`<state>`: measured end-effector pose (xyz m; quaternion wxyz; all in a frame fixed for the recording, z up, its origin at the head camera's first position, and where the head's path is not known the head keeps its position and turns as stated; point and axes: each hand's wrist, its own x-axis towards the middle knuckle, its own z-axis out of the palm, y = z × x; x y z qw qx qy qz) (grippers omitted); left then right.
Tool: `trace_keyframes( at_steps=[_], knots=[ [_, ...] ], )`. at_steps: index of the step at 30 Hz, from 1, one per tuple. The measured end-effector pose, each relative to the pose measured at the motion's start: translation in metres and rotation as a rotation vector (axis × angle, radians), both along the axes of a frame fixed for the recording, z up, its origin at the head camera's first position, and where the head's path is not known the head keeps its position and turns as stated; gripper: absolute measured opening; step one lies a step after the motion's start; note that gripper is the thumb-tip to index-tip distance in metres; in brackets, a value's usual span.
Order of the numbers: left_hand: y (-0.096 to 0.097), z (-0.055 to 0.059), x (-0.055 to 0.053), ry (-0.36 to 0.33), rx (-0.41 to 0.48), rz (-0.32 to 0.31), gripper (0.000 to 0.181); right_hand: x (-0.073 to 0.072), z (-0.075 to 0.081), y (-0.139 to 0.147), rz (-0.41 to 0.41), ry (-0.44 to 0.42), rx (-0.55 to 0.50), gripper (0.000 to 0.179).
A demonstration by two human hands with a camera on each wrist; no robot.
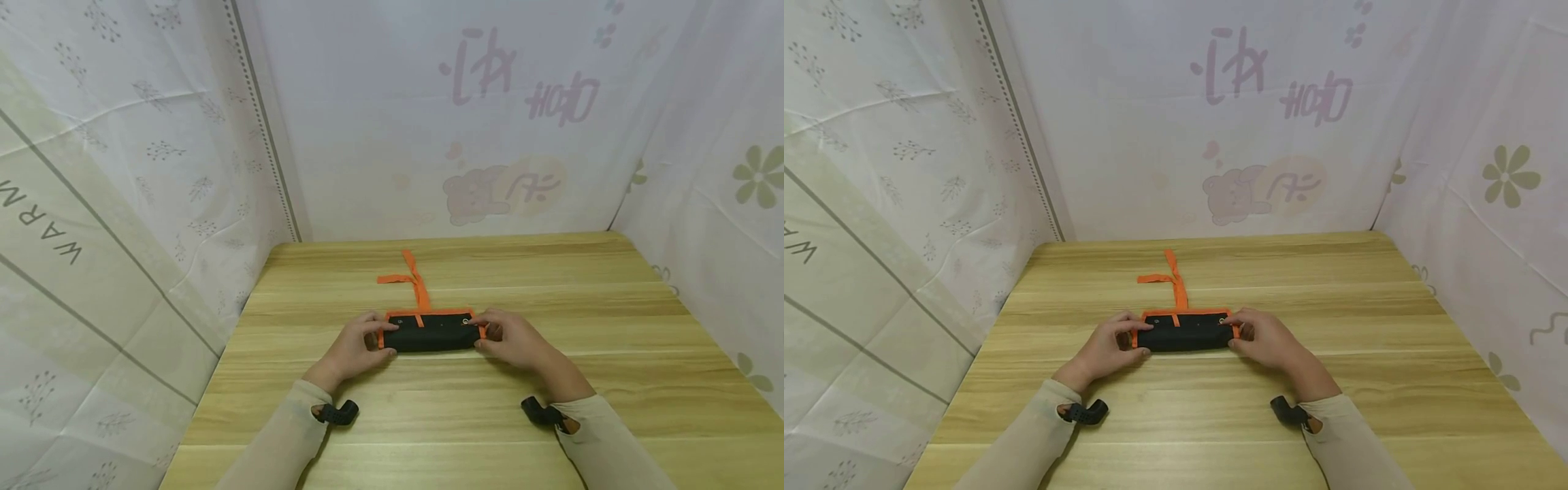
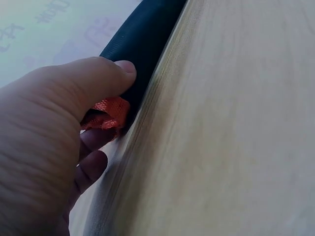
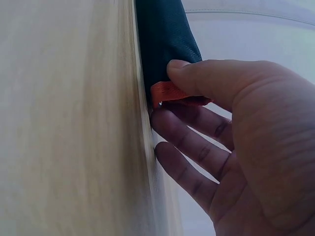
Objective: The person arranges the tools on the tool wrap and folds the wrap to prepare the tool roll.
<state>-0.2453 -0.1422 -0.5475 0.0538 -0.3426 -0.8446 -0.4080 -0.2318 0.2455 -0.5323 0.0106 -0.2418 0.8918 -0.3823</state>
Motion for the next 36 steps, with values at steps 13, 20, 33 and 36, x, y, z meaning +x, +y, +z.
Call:
trace_keyframes(
  at_steps=[13,20,33,36],
  knots=[
    [-0.0007,0.0017,0.0019,-0.044,0.036,-0.014,0.023,-0.002,0.0018,0.0021,-0.011,-0.113,-0.027,0.026],
    [-0.0007,0.0026,0.0035,-0.086,0.043,-0.012,0.012,-0.0041,0.0016,0.0021,0.061,-0.119,-0.039,0.023],
    [0.0003,0.0002,0.0006,-0.105,0.034,0.016,0.011,-0.002,0.0028,0.0002,0.052,-0.083,-0.053,0.015],
    [0.0009,0.0007,0.0006,-0.109,0.039,0.019,0.011,-0.0015,0.001,0.0014,0.038,-0.085,-0.069,0.021]
  ],
)
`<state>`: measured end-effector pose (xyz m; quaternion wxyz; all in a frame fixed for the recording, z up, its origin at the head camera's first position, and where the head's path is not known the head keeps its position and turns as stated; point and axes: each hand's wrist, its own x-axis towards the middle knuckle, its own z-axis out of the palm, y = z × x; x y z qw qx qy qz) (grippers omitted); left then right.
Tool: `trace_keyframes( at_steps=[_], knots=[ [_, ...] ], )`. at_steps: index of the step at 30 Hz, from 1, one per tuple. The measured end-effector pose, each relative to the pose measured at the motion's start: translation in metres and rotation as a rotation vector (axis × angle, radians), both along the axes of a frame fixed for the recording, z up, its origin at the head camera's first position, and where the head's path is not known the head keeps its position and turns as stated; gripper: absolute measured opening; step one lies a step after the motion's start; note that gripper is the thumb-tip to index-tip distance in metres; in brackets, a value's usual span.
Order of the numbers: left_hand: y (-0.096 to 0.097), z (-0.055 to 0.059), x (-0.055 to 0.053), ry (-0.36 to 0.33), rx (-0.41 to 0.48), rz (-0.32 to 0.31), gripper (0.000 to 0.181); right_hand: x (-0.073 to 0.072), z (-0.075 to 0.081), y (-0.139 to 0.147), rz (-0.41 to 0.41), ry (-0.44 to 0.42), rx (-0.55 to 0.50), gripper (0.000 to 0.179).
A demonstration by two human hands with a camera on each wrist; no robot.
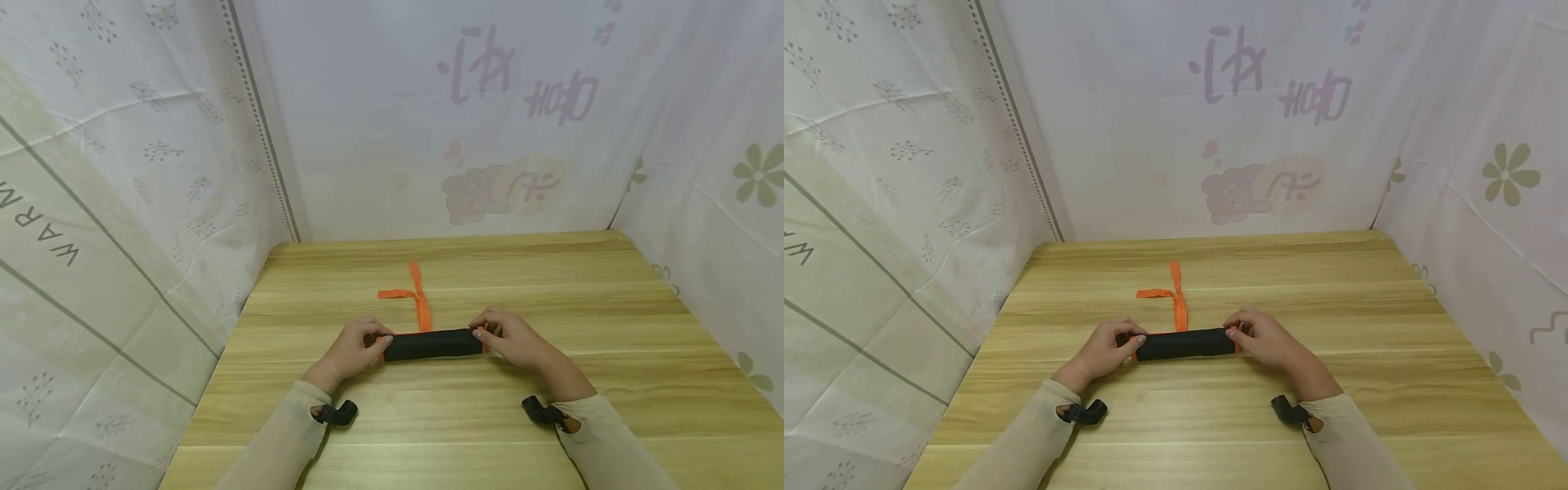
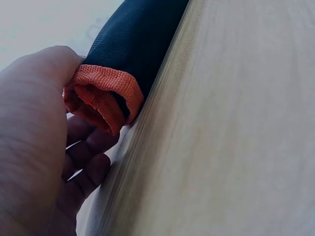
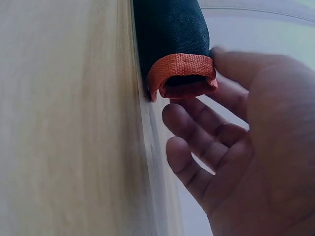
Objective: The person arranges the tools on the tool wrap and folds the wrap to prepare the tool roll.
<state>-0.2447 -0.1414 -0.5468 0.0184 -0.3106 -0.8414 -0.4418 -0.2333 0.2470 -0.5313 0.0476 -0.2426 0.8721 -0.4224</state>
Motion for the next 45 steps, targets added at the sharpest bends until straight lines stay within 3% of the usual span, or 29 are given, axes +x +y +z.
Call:
trace_keyframes(
  at_steps=[8,16,26,40,45],
  knots=[
    [0.0005,-0.0002,0.0006,-0.037,0.017,0.021,0.011,0.0001,-0.0019,0.0016,0.041,0.058,-0.047,0.049],
    [0.0,-0.0007,0.0024,-0.015,0.027,0.042,0.006,-0.0016,-0.0033,0.0015,0.036,0.037,-0.032,0.034],
    [-0.002,-0.0022,0.0007,0.035,0.052,-0.063,0.028,-0.0007,0.0016,-0.0007,-0.006,-0.007,-0.015,0.021],
    [0.0005,-0.0002,0.0043,-0.034,0.057,-0.052,0.01,-0.0023,-0.0028,0.0003,0.045,-0.046,-0.044,0.013],
    [0.0013,-0.0003,0.0037,-0.017,0.045,-0.046,0.007,-0.0022,-0.0025,0.0002,0.057,-0.083,-0.026,0.013]
  ],
)
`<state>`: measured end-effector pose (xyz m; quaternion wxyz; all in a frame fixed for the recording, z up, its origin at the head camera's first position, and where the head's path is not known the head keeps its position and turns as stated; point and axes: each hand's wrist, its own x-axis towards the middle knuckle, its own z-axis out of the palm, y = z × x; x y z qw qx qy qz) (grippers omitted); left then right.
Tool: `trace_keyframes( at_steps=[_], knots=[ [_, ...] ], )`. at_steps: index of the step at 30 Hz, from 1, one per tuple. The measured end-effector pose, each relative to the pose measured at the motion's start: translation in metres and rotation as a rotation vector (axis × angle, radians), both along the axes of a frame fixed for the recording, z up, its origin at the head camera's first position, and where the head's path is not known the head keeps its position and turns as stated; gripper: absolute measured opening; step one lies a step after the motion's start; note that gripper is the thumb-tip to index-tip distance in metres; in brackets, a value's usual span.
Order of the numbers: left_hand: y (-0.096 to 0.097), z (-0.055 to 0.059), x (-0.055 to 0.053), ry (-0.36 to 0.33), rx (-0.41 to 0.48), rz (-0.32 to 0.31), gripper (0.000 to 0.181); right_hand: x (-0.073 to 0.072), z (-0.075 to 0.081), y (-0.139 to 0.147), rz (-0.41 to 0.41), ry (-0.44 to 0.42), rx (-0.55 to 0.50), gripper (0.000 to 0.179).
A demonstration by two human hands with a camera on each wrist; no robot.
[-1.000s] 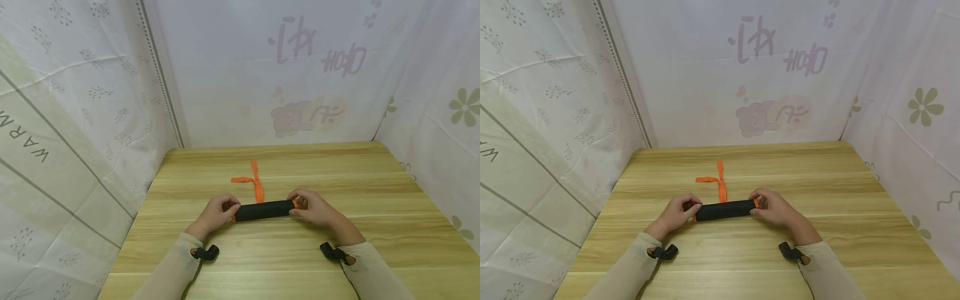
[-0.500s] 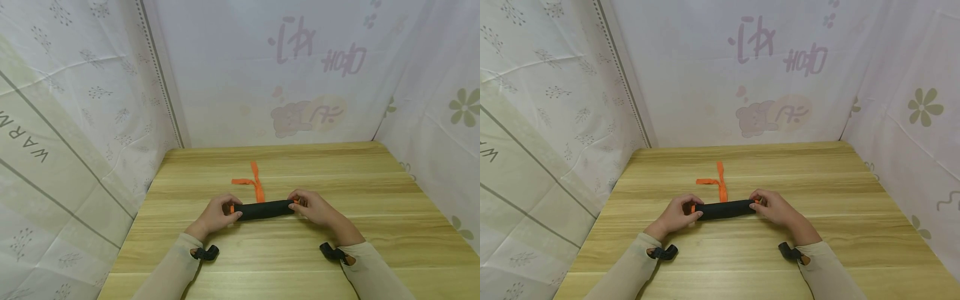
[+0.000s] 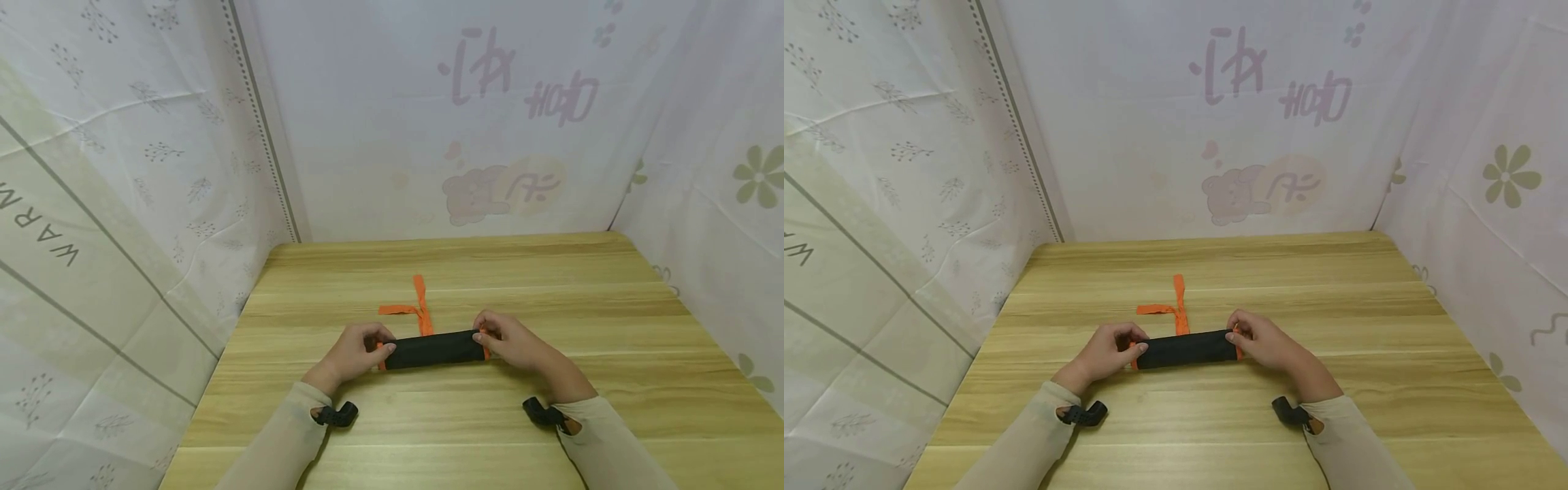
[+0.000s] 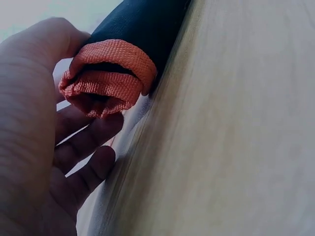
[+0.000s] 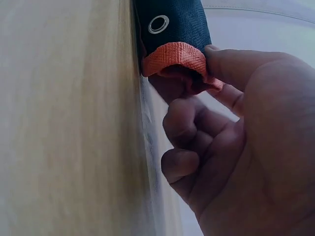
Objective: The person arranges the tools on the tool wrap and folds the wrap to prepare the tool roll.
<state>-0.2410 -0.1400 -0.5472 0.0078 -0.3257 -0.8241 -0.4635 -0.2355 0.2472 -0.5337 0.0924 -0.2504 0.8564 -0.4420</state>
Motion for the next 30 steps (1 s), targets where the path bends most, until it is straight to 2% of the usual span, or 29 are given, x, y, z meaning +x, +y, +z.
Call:
trace_keyframes(
  at_steps=[5,10,15,24,30],
  knots=[
    [0.0007,-0.0001,-0.001,0.055,0.018,0.042,0.007,0.0013,0.0003,0.0012,-0.047,0.059,0.001,0.021],
    [0.0007,0.0005,-0.002,0.074,0.044,0.048,0.006,0.0022,0.0003,0.0027,-0.003,0.12,-0.013,0.032],
    [-0.0004,0.0003,-0.002,0.071,0.027,0.028,0.008,0.0026,0.0021,0.0036,0.011,0.119,0.013,0.038],
    [-0.0034,-0.0006,-0.0041,0.13,-0.05,-0.007,0.043,0.0035,0.005,0.0054,0.0,0.119,0.051,0.041],
    [-0.0043,-0.0011,-0.0034,0.152,-0.073,-0.021,0.04,0.0039,0.0043,0.0051,0.023,0.093,0.059,0.035]
  ],
)
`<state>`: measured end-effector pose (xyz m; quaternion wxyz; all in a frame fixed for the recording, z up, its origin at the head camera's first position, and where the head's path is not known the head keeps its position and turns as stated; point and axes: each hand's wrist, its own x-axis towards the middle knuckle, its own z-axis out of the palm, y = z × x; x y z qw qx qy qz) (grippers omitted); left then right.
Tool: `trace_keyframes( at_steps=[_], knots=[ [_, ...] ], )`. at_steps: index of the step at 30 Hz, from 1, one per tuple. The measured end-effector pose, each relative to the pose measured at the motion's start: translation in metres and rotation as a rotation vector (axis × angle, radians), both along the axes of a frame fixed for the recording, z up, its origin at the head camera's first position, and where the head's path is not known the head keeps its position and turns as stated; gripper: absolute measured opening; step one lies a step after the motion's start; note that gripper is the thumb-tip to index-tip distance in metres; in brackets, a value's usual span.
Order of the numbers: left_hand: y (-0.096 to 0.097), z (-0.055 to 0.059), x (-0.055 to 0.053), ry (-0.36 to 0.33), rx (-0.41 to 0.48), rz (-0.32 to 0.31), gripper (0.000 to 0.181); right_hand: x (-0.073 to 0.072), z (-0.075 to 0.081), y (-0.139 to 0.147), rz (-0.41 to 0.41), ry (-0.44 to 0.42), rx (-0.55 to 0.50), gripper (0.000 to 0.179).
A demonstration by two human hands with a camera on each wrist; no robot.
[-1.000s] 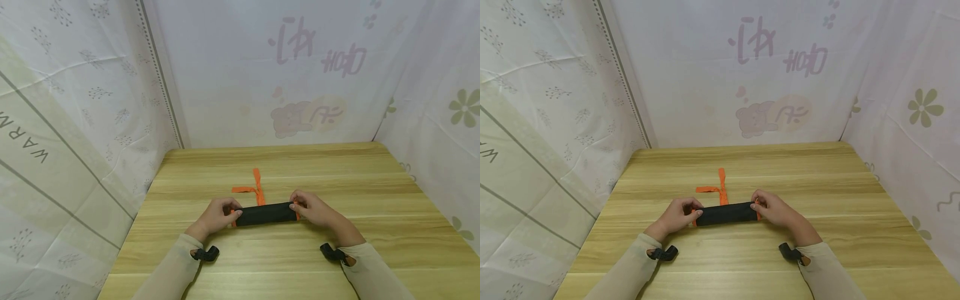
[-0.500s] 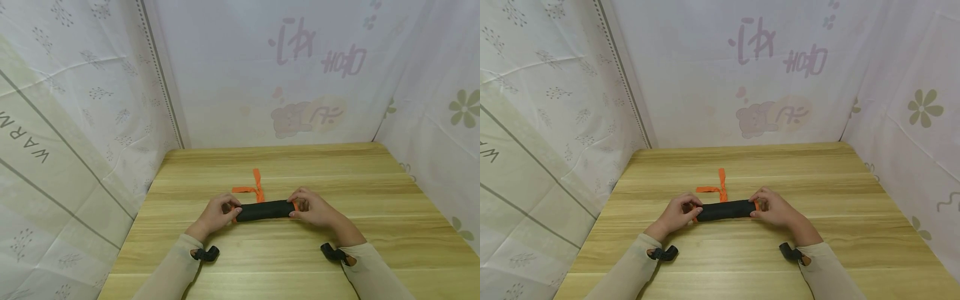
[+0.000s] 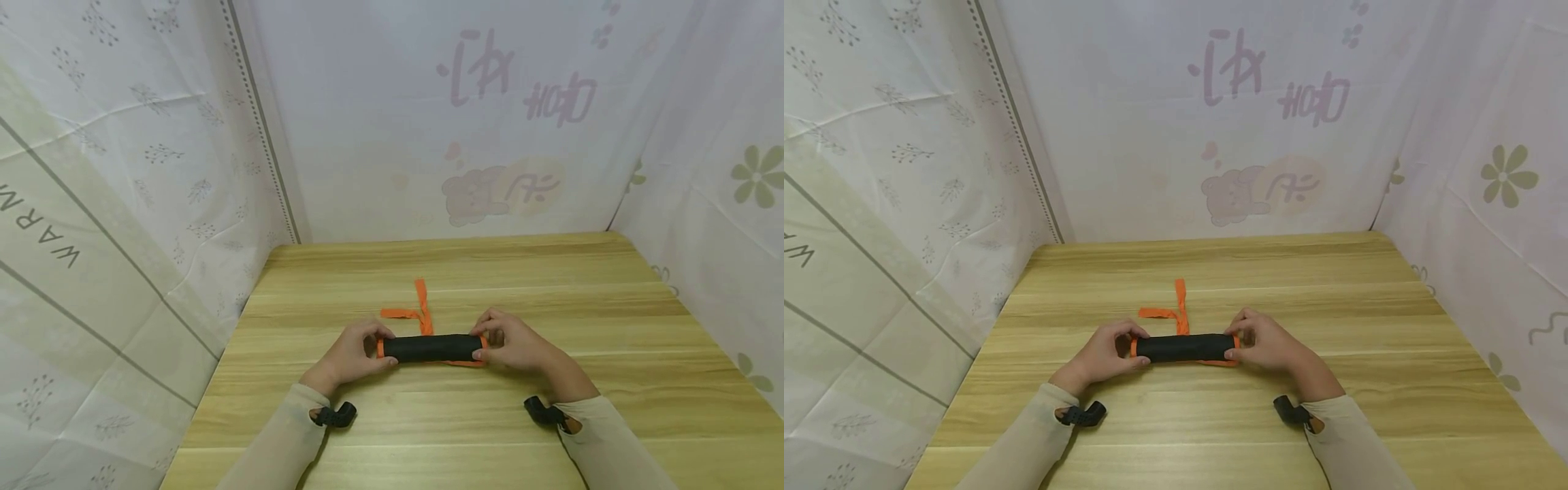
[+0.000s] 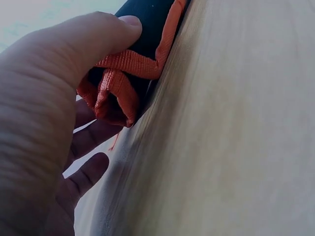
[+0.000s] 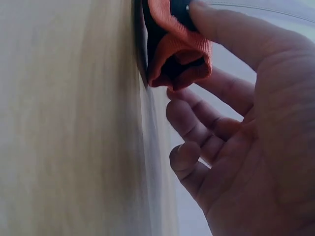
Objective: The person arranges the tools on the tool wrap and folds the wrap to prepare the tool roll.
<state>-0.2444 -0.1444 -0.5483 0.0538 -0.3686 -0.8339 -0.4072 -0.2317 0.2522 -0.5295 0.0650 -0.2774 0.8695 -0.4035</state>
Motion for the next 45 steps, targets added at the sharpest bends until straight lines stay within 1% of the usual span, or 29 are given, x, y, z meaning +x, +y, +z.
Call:
trace_keyframes(
  at_steps=[5,10,18,24,31,34,38,41,45],
  knots=[
    [-0.001,0.002,0.003,-0.018,-0.009,0.002,0.037,0.0,0.002,-0.001,0.028,-0.013,0.008,0.035],
    [-0.001,0.004,0.004,-0.039,-0.017,0.014,0.036,0.0,0.003,0.0,0.037,-0.02,0.016,0.037],
    [0.001,0.005,0.004,-0.069,-0.021,0.028,0.035,0.0,0.002,-0.003,0.005,-0.02,0.06,0.038],
    [0.0,0.006,0.006,-0.098,-0.014,0.028,0.034,0.001,0.004,-0.004,0.002,-0.037,0.052,0.037],
    [-0.001,0.003,0.009,-0.123,0.007,0.023,0.034,0.001,0.004,-0.004,-0.013,-0.006,0.068,0.035],
    [0.0,0.002,0.009,-0.149,0.026,0.014,0.034,0.001,0.003,-0.002,-0.011,-0.009,0.051,0.033],
    [-0.001,-0.001,0.008,-0.178,0.049,-0.007,0.035,0.001,0.0,0.002,0.022,-0.017,0.002,0.03],
    [-0.002,-0.002,0.008,-0.206,0.065,-0.003,0.034,0.0,-0.004,0.007,0.039,-0.033,-0.02,0.032],
    [-0.002,-0.001,0.009,-0.221,0.098,0.007,0.03,-0.002,-0.01,0.015,0.049,-0.097,-0.075,0.036]
  ],
)
